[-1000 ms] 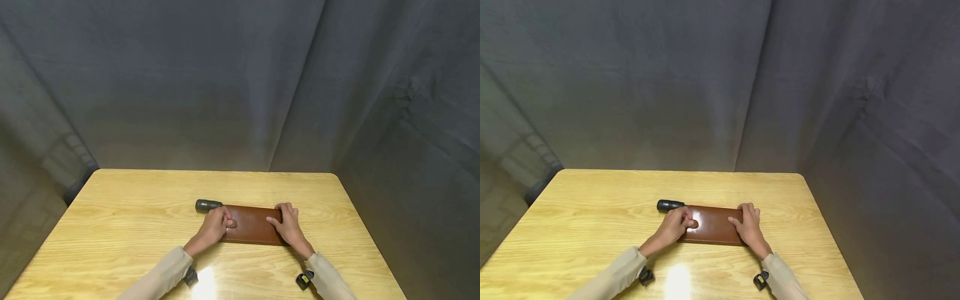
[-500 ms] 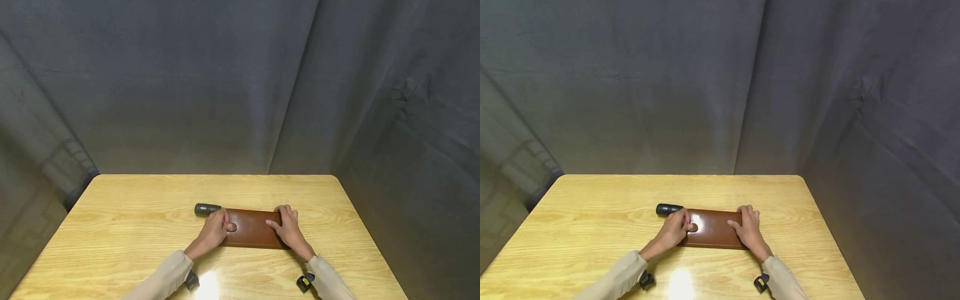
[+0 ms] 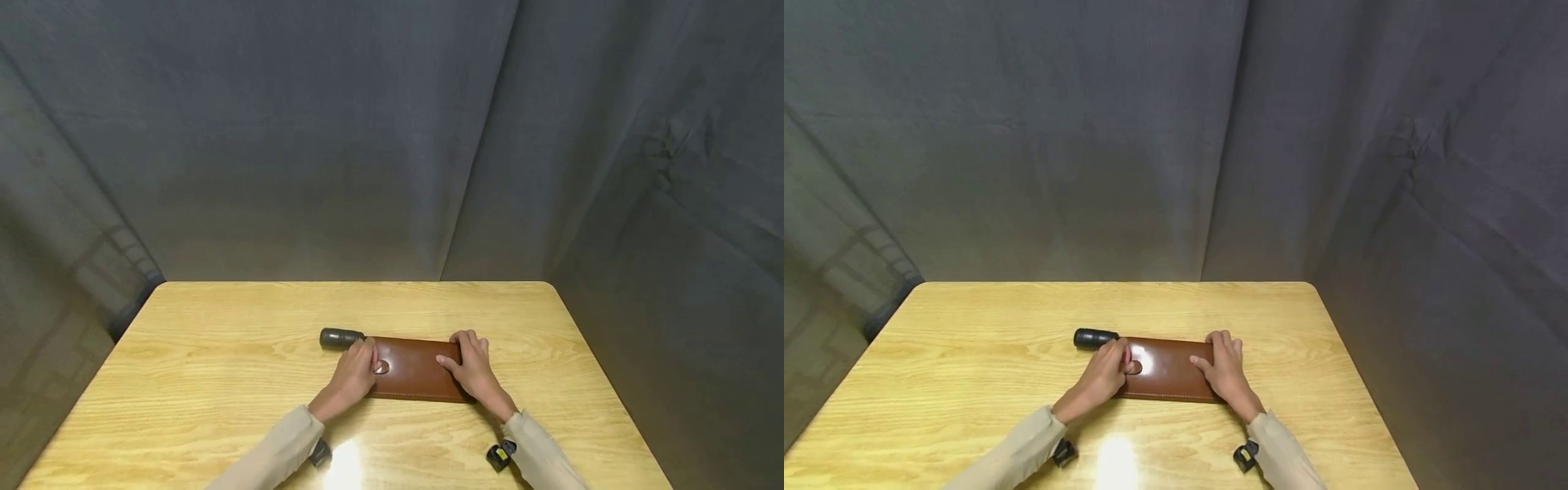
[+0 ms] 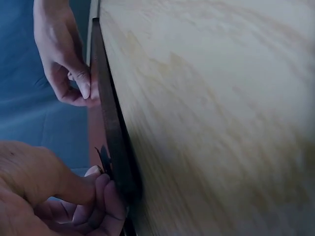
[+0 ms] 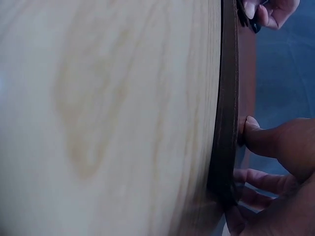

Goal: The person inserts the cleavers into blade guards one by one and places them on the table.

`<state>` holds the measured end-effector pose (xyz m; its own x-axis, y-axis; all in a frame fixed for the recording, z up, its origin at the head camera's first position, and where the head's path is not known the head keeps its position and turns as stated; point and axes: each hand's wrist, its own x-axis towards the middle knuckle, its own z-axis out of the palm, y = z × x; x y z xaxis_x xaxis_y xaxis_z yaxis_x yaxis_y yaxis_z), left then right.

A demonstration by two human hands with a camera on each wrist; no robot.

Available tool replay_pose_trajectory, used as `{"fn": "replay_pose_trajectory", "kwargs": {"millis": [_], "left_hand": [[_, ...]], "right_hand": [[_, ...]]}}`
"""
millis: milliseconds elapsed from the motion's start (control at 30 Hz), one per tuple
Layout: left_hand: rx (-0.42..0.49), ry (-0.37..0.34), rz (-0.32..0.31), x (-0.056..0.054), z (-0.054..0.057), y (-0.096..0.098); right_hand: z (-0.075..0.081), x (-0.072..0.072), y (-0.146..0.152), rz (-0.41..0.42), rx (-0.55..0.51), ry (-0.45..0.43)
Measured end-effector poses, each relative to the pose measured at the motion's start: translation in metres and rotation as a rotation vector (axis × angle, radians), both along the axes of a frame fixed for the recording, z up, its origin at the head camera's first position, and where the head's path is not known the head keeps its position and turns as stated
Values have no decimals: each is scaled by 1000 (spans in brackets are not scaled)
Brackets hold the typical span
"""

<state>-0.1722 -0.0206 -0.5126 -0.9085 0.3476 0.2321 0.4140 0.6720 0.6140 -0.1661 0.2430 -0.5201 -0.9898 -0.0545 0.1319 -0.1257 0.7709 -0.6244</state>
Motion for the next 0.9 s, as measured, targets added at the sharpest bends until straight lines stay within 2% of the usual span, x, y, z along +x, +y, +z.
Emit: {"fn": "replay_pose_trajectory", "kwargs": {"millis": [167, 367, 467, 800, 900], "left_hand": [[-51, 1, -11, -4, 3, 2], [35, -43, -80, -5, 5, -8], [36, -59, -97, -5, 6, -12], [36, -72, -74, -7, 10, -16], [40, -51, -70, -8, 9, -16]], "right_hand": [[2, -2, 2, 2, 9, 14], [4, -1, 0, -8, 20, -10], [5, 0, 0, -10, 26, -26], [5, 0, 3, -8, -3, -55], [6, -1, 4, -6, -13, -52]]}}
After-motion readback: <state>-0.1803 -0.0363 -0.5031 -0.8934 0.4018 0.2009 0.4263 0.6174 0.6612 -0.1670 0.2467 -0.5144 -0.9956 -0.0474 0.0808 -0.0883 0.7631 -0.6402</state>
